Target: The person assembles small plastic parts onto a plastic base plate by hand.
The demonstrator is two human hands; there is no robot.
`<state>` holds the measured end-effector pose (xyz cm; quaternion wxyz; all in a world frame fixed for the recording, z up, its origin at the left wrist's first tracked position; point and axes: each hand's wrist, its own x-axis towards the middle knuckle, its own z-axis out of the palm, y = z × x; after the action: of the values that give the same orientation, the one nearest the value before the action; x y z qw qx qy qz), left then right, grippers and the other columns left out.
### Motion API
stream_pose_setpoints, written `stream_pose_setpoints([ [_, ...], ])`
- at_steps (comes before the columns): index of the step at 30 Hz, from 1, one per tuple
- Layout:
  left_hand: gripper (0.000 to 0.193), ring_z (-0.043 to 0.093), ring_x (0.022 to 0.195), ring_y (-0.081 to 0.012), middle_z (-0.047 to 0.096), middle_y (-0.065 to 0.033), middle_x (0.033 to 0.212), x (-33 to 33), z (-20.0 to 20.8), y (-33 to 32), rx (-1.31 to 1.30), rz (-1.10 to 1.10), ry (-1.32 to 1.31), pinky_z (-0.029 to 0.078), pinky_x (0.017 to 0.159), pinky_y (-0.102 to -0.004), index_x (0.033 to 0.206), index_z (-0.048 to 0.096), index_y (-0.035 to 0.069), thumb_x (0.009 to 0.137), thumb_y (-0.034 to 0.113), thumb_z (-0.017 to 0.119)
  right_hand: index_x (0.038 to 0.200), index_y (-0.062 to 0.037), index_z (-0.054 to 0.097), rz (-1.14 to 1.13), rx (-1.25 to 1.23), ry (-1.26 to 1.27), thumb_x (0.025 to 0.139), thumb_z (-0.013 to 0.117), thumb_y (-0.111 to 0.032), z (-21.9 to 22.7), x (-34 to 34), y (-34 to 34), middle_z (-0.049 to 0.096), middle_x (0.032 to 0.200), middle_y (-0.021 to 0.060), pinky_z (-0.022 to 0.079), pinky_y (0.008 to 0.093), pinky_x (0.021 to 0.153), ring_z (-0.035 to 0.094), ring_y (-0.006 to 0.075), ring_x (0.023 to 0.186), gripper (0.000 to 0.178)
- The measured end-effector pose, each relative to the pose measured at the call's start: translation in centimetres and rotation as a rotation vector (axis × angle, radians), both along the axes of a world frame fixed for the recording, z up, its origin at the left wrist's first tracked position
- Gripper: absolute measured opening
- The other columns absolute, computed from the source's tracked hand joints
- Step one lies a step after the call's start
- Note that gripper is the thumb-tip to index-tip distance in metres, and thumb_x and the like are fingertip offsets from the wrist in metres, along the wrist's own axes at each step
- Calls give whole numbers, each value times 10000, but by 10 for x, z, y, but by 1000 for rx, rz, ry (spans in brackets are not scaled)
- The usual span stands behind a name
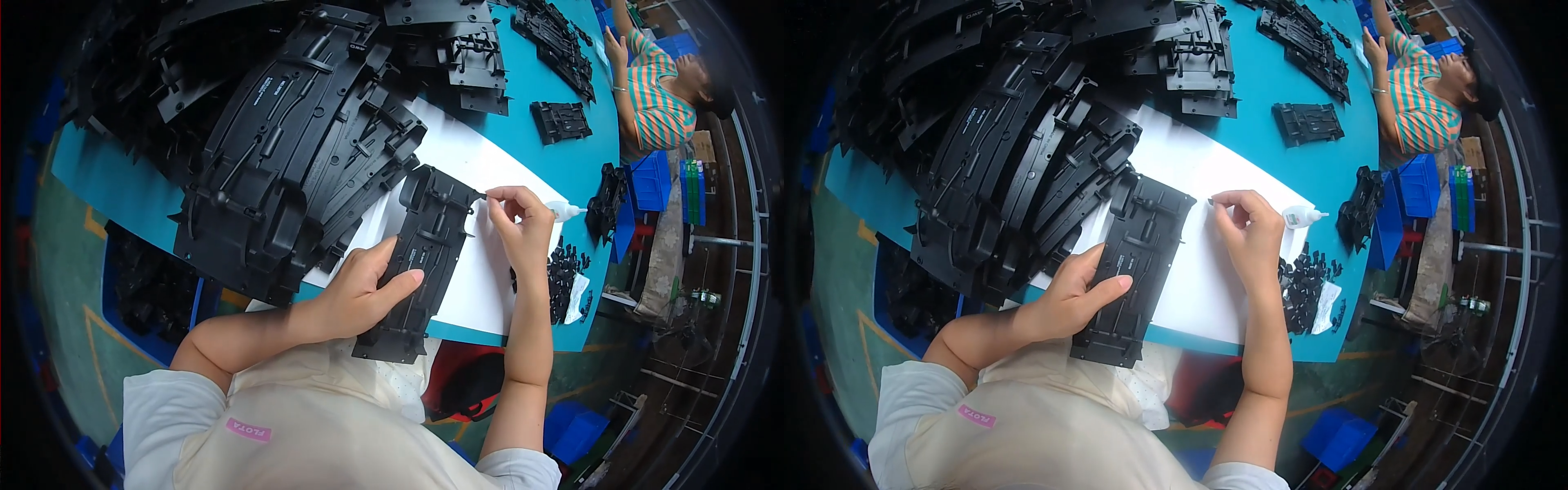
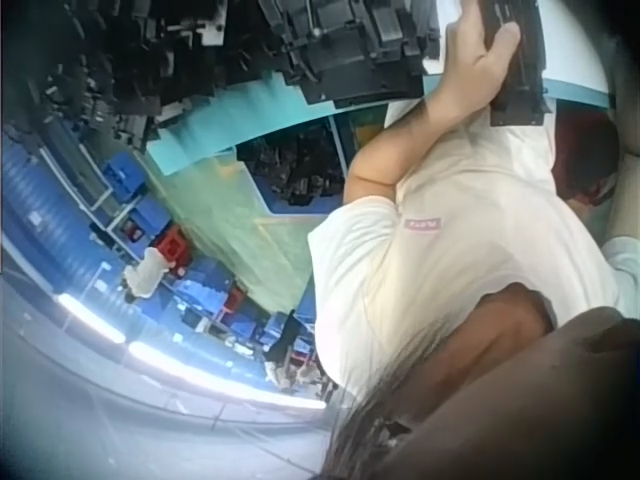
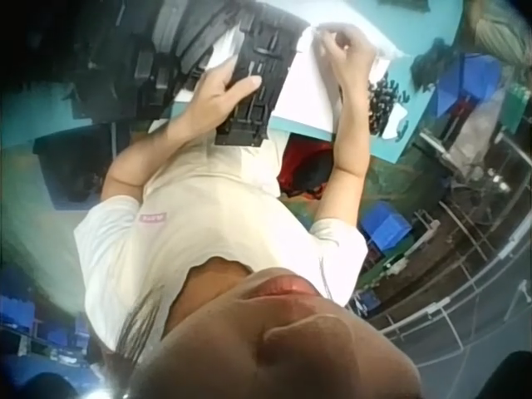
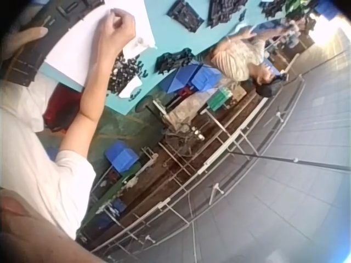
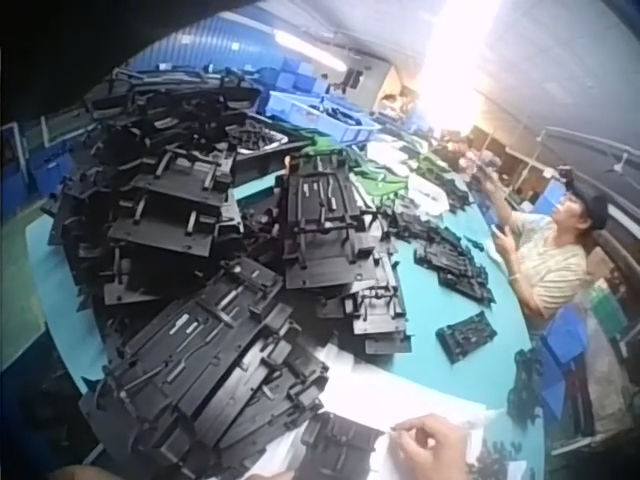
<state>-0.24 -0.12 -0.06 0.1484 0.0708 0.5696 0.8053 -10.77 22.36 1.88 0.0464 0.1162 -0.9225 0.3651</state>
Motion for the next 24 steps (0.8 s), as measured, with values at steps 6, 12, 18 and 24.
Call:
stream_pose_setpoints([
  [6, 231, 589, 676, -80, 655, -83, 767, 1, 1, 1, 0, -2, -21, 470, 586, -254, 1015, 516, -60, 931, 153, 544, 824, -11, 681, 0, 28, 70, 759, 661, -6, 1, 1, -3, 619, 707, 11, 378, 189, 530, 486, 44, 577, 69],
  [12, 244, 587, 671, -80, 652, -85, 761, 0, 3, 0, -1, 6, -11, 469, 584, -254, 1027, 513, -61, 933, 162, 545, 808, -15, 673, 44, 87, 140, 737, 660, 7, 3, 3, -3, 608, 694, 15, 358, 207, 511, 466, 56, 560, 75],
  [18, 230, 575, 656, -72, 645, -78, 744, 0, 1, 0, -25, -9, -9, 459, 573, -254, 1000, 512, -56, 932, 161, 547, 813, -8, 673, 62, 103, 204, 759, 661, 15, 4, 0, 0, 631, 732, 27, 365, 197, 530, 484, 65, 574, 60],
  [24, 217, 579, 650, -74, 650, -76, 743, 0, 0, -1, -34, -4, 15, 455, 565, -255, 1000, 513, -52, 928, 149, 547, 875, 22, 653, -84, -792, -235, 819, 664, 13, 19, 2, 7, 635, 795, 70, 407, 230, 569, 552, 89, 645, 58],
])
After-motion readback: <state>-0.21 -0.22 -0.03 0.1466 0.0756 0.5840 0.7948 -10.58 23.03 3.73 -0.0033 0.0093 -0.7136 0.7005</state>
